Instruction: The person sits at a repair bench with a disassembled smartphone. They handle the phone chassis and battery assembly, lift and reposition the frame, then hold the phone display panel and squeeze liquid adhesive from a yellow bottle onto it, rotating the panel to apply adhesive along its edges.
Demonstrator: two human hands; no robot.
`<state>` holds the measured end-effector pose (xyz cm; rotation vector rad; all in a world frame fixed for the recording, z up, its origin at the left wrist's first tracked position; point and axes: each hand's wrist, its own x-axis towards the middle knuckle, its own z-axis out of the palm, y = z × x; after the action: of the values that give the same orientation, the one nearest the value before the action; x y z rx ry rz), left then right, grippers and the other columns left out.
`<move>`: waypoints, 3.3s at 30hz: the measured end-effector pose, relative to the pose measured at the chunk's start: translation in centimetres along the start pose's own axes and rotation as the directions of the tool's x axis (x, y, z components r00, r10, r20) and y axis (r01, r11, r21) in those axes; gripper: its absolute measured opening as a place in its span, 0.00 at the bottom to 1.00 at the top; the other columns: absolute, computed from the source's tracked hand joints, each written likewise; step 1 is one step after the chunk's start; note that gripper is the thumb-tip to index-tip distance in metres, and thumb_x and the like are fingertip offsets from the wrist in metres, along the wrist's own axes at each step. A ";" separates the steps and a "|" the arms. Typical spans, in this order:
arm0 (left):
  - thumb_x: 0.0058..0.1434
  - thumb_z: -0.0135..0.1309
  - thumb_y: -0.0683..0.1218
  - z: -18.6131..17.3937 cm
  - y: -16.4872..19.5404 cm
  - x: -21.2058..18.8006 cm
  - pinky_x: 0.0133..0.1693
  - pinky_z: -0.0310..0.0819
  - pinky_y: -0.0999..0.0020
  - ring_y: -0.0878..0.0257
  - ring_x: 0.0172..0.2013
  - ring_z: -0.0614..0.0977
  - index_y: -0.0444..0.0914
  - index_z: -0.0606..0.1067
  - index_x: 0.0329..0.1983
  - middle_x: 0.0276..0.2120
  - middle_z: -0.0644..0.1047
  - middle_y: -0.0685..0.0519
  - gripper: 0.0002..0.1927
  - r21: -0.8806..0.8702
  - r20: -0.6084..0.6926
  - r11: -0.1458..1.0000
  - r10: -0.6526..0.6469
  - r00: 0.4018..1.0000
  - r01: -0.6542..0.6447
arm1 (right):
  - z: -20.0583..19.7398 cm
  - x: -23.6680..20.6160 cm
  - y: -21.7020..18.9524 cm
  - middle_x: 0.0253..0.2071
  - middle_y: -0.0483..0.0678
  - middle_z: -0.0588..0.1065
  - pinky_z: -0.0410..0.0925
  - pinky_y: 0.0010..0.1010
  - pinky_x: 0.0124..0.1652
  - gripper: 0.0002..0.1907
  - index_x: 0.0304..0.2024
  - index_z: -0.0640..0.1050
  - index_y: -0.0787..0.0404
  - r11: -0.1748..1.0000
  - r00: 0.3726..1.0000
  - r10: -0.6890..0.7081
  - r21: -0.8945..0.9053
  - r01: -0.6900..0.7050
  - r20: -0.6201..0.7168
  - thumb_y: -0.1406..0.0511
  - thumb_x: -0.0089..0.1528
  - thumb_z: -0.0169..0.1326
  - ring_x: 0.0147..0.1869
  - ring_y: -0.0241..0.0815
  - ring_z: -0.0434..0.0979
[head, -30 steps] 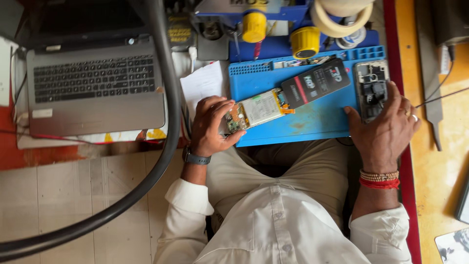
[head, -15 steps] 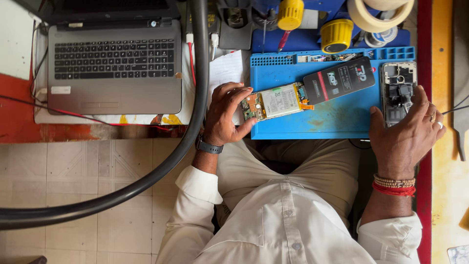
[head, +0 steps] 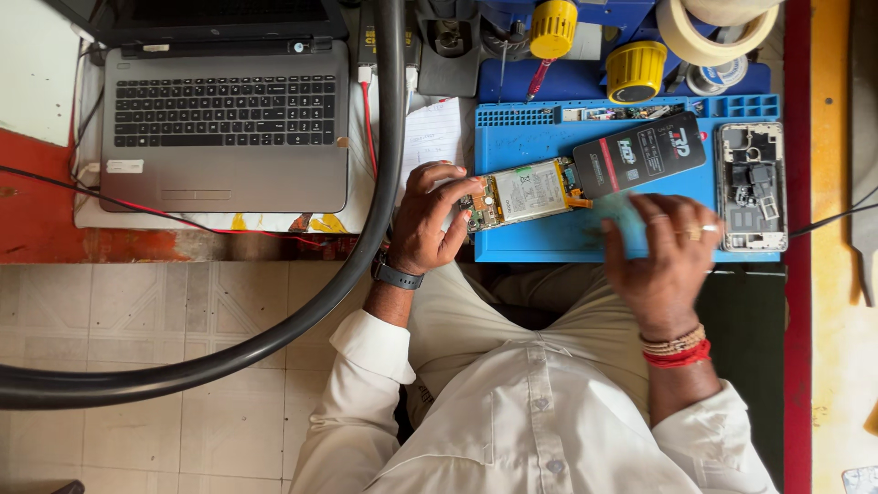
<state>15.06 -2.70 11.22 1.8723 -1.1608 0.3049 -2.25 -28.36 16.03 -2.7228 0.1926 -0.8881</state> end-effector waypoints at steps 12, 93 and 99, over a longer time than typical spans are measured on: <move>0.57 0.60 0.42 -1.5 1.4 0.7 0.62 0.70 0.53 0.49 0.58 0.75 0.36 0.68 0.64 0.55 0.75 0.45 0.30 -0.022 -0.038 1.000 -0.013 0.999 0.012 | 3.8 10.8 -4.6 0.40 0.44 0.78 0.65 0.42 0.50 0.10 0.45 0.78 0.58 0.815 0.826 -0.492 0.479 0.326 0.276 0.70 0.61 0.61 0.49 0.50 0.77; 0.56 0.63 0.42 -1.1 0.7 0.9 0.56 0.76 0.56 0.51 0.54 0.79 0.36 0.73 0.52 0.50 0.77 0.46 0.21 0.066 -0.125 0.997 -0.036 0.991 0.044 | 5.2 14.2 -4.2 0.34 0.51 0.79 0.71 0.42 0.36 0.04 0.42 0.76 0.61 0.924 0.966 -0.249 0.313 0.218 0.062 0.71 0.66 0.58 0.36 0.54 0.80; 0.57 0.62 0.42 -1.3 0.6 1.0 0.55 0.77 0.57 0.52 0.53 0.79 0.36 0.74 0.51 0.49 0.77 0.46 0.19 0.067 -0.110 0.996 -0.046 0.993 0.054 | 6.7 14.2 -5.4 0.29 0.50 0.77 0.68 0.39 0.27 0.03 0.42 0.76 0.59 0.952 0.965 -0.258 0.184 0.246 0.040 0.67 0.67 0.58 0.28 0.51 0.78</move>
<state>15.38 -2.39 12.84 1.9181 -1.0407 0.4187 13.35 -24.76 20.33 -2.6398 -0.2425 -0.8364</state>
